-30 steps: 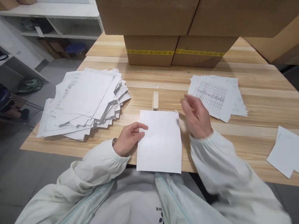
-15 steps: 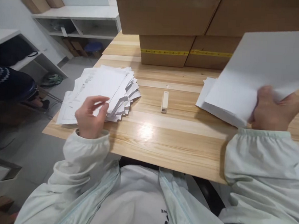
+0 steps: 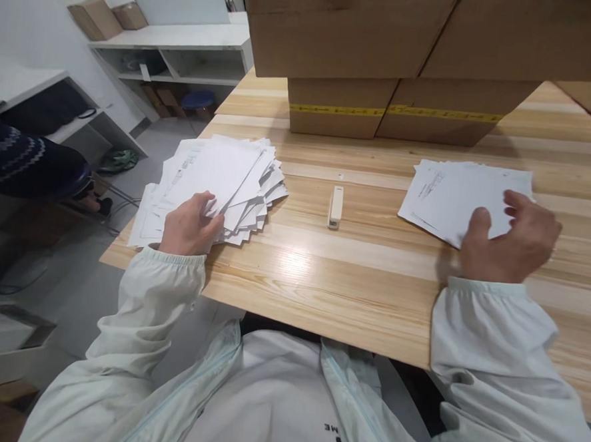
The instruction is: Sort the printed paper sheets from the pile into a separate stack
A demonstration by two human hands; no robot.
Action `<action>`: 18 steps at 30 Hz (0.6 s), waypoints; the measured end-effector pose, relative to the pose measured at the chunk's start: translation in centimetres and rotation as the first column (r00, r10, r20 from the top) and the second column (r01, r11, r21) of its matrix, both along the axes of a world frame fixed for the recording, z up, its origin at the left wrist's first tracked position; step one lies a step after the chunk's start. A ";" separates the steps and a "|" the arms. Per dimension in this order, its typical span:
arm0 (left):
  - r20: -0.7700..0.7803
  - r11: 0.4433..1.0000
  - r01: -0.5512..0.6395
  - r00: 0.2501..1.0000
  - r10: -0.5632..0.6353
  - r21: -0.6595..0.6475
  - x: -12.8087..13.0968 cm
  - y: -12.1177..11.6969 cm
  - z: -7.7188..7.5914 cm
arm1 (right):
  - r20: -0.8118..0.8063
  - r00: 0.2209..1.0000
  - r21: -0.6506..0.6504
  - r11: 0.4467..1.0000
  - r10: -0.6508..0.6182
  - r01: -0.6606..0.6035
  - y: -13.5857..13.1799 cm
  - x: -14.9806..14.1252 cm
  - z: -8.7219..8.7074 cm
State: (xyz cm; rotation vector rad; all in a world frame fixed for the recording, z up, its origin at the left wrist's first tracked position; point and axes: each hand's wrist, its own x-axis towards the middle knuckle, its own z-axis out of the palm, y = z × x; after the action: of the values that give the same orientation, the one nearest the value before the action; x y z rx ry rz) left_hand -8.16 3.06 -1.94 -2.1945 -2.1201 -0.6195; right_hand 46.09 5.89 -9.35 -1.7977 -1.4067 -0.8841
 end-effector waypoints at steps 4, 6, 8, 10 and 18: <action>0.012 0.999 0.006 1.000 -0.007 0.036 -0.3 0.1 0.1 | -0.112 0.966 0.012 0.972 0.235 -0.235 -1.6 -7.0 2.1; 0.017 0.999 -0.002 1.000 0.002 0.049 -0.3 0.1 0.1 | -0.157 0.935 -0.003 0.946 0.319 -0.323 -2.3 -10.0 3.0; 0.024 0.998 -0.006 1.000 0.005 0.056 -0.2 0.1 0.3 | -0.182 0.895 -0.010 0.909 0.407 -0.416 -2.7 -12.1 3.3; 0.030 0.999 -0.017 0.999 0.016 0.038 -0.1 0.0 0.6 | -0.187 0.853 -0.026 0.866 0.487 -0.500 -2.9 -13.1 3.3; 0.094 0.995 -0.088 0.991 0.093 -0.053 -1.4 0.6 1.2 | -0.295 0.780 -0.098 0.795 0.552 -0.599 -3.7 -13.6 3.3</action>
State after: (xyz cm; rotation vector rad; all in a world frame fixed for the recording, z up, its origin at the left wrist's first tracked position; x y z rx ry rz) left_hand -9.57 3.61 -0.75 -2.1192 -2.2909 -0.6878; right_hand 32.48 2.15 -6.08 -1.3931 -1.7681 -0.1911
